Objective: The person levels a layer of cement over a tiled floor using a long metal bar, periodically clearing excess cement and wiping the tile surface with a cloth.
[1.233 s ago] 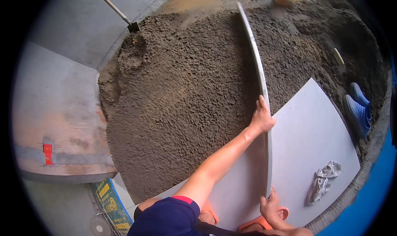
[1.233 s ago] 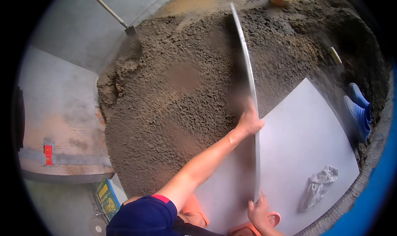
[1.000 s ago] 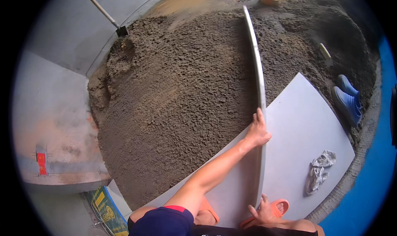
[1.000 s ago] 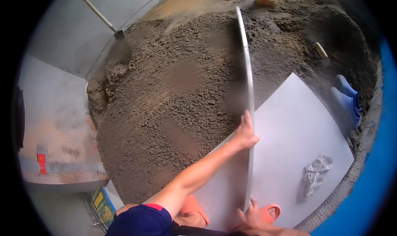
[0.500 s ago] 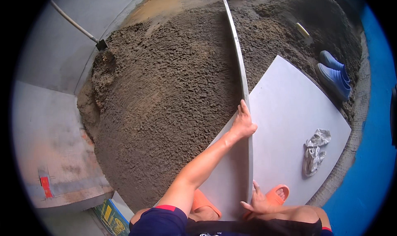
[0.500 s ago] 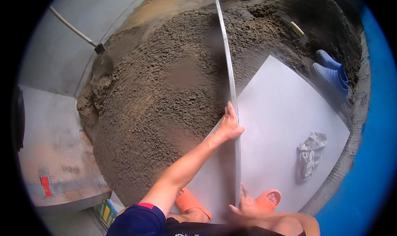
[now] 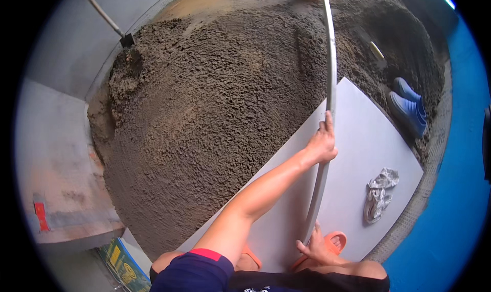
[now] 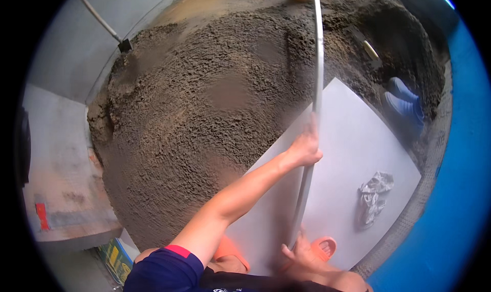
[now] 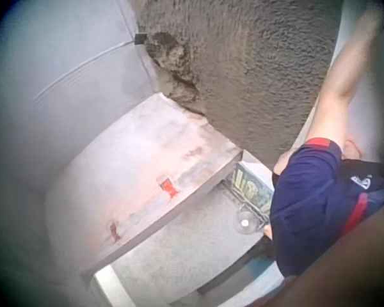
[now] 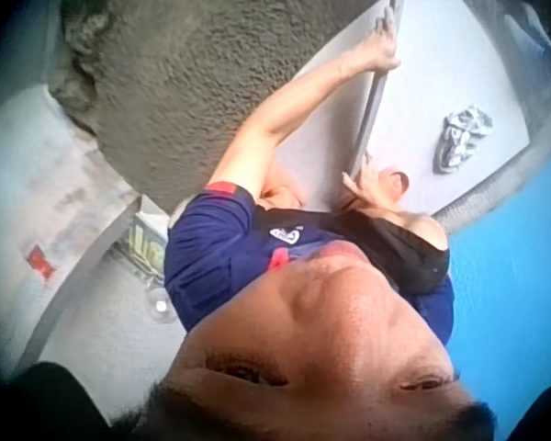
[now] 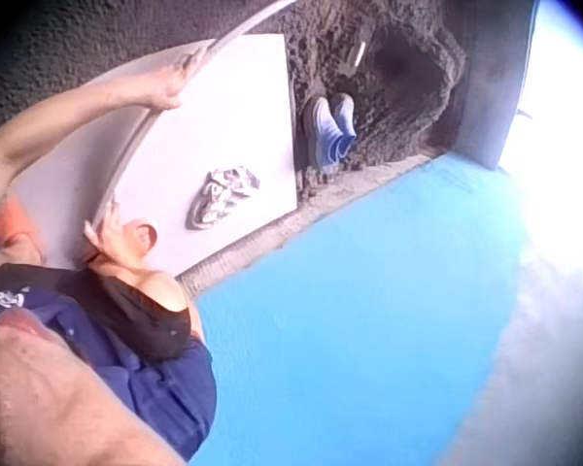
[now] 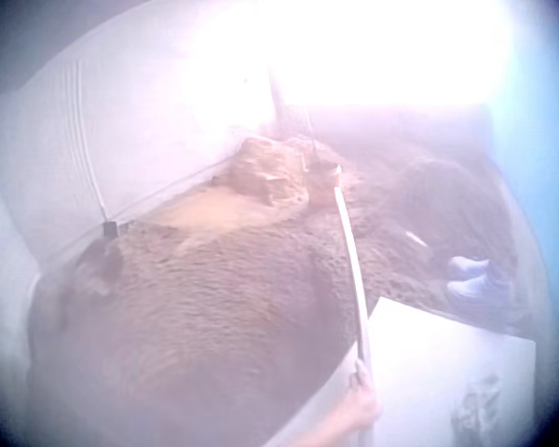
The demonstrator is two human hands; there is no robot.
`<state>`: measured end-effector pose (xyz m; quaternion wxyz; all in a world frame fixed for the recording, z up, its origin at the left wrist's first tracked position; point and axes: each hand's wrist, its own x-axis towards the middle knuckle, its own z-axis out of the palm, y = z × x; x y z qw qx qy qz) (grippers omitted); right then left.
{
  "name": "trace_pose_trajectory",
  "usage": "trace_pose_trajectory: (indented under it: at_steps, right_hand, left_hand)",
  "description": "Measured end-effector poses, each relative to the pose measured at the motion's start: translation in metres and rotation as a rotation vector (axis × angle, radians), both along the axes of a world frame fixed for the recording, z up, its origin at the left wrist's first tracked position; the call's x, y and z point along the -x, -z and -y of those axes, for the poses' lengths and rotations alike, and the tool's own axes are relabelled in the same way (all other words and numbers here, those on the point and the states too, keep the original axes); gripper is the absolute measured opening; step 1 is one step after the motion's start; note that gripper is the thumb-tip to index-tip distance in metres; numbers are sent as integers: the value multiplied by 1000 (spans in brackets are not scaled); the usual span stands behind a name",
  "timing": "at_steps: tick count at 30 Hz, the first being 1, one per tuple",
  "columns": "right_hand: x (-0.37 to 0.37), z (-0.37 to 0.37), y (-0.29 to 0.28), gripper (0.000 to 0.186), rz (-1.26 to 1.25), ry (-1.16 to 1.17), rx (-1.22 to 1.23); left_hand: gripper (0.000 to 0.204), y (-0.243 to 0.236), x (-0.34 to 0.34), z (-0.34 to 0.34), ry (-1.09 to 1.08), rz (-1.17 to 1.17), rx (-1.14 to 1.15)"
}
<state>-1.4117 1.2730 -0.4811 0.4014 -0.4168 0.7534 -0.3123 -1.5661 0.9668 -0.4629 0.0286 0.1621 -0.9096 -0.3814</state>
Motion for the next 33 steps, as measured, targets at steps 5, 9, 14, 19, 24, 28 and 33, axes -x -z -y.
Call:
trace_pose_trajectory:
  at_steps: [5,9,14,19,24,28,33]
  right_hand:
    - [63,32,-9,76,-42,96,-56]
    - [122,25,-8,70,46,204,-107]
    - [145,19,-58,58,240,283,-308]
    - [166,-33,-47,69,-54,132,-291]
    - [171,-51,-51,80,-6,144,-285]
    - [182,-63,-36,81,-51,133,-287]
    - [189,-31,-36,75,-152,-3,-261]
  left_hand:
    - [82,18,64,33,-20,260,118]
    - [51,-1,82,51,-60,296,37]
    - [38,10,47,32,-221,169,-65]
    - [33,12,5,-14,-360,99,-215]
    - [25,14,-43,-49,-451,10,-272]
    - [25,22,-85,-60,-549,-40,-315]
    - [22,15,-135,-49,-728,-102,-245]
